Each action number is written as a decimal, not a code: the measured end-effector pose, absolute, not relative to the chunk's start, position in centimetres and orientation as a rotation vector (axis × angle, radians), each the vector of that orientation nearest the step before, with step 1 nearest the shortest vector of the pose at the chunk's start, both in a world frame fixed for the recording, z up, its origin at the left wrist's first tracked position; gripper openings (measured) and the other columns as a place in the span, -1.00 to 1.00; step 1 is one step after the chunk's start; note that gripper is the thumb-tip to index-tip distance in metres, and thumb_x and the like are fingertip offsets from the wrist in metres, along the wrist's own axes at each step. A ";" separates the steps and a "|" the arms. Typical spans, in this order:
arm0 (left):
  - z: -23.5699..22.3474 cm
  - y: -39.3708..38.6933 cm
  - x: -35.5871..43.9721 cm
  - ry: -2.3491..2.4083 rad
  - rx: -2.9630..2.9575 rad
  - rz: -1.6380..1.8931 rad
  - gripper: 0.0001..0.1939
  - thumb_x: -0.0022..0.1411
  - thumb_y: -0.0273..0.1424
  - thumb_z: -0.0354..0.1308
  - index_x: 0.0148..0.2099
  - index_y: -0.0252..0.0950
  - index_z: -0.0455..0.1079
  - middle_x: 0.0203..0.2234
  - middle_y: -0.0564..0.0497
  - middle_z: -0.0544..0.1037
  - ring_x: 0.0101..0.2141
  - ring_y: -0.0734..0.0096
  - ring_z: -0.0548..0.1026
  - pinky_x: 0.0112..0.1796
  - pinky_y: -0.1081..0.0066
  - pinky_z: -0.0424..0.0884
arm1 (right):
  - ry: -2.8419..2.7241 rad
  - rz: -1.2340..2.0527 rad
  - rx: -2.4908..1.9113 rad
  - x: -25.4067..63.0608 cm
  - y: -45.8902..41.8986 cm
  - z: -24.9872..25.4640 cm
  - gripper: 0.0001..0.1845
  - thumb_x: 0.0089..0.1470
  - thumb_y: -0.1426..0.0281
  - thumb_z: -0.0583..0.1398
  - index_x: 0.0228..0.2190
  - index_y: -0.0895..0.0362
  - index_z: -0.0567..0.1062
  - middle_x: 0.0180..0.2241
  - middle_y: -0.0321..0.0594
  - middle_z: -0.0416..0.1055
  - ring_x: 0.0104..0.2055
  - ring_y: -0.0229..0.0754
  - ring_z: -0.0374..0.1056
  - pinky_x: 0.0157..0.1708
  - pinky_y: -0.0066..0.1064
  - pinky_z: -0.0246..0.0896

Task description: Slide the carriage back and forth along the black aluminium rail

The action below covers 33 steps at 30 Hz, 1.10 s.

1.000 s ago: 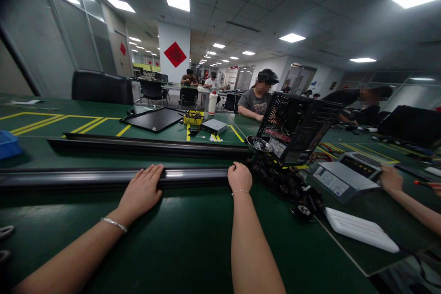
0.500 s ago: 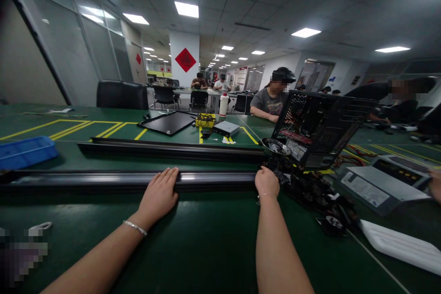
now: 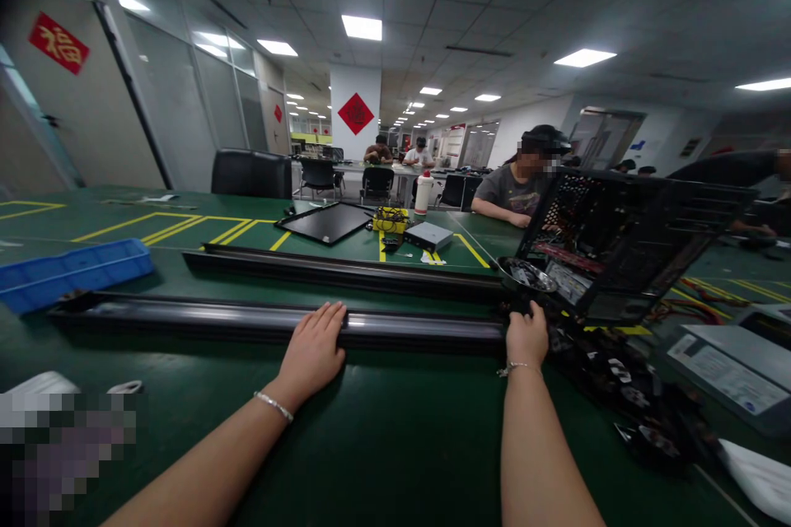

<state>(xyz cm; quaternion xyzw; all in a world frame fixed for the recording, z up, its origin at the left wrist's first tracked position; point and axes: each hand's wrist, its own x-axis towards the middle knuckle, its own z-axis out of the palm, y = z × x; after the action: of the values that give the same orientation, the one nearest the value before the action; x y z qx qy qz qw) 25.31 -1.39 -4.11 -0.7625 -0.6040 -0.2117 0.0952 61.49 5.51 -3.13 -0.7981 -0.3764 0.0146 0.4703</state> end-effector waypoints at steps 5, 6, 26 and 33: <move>-4.0 -1.5 25.4 -1.798 -2.276 -0.636 -0.34 0.02 -0.41 -0.01 0.22 -0.33 0.11 0.21 -0.05 0.19 0.21 0.25 0.08 0.18 0.21 -0.03 | -0.987 0.046 -2.091 58.8 4.6 -2.3 -0.48 -0.05 0.32 -0.01 -0.04 0.08 0.45 -0.09 -0.08 0.43 -0.08 0.03 0.33 -0.06 -0.18 0.19; -4.0 -1.5 25.4 -1.801 -2.281 -0.638 -0.34 0.02 -0.41 -0.01 0.23 -0.33 0.11 0.21 -0.05 0.18 0.21 0.25 0.08 0.18 0.21 -0.04 | -1.022 -0.050 -2.056 58.1 4.5 -2.1 -0.47 -0.03 0.34 -0.04 -0.03 0.10 0.44 -0.04 -0.09 0.40 -0.05 0.01 0.32 -0.04 -0.19 0.19; 0.9 1.5 16.3 -1.768 -2.252 -0.484 -0.51 0.23 -0.30 -0.15 0.16 -0.35 0.20 0.15 -0.09 0.29 0.17 0.31 0.17 0.15 0.30 0.07 | -2.247 -0.048 -1.856 43.3 2.7 -1.4 -0.47 0.14 0.27 -0.13 0.09 0.11 0.29 0.14 -0.20 0.22 0.20 -0.11 0.05 0.17 -0.11 -0.16; 2.3 -0.8 -6.6 -2.139 -1.389 -0.437 -0.36 0.22 -0.13 -0.15 0.06 -0.66 0.22 0.05 -0.38 0.34 0.08 0.03 0.28 0.01 0.19 0.25 | -2.251 -0.095 -1.851 43.4 2.7 -1.4 -0.47 0.11 0.32 -0.12 0.08 0.12 0.31 0.12 -0.20 0.24 0.17 -0.11 0.10 0.16 -0.12 -0.15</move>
<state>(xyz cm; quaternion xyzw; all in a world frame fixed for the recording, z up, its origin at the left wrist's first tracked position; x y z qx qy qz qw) -6.65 -0.78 2.27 -0.5164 -0.7951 -0.1625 0.2733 43.36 2.72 -1.42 -0.6308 -0.7670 -0.0323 0.1127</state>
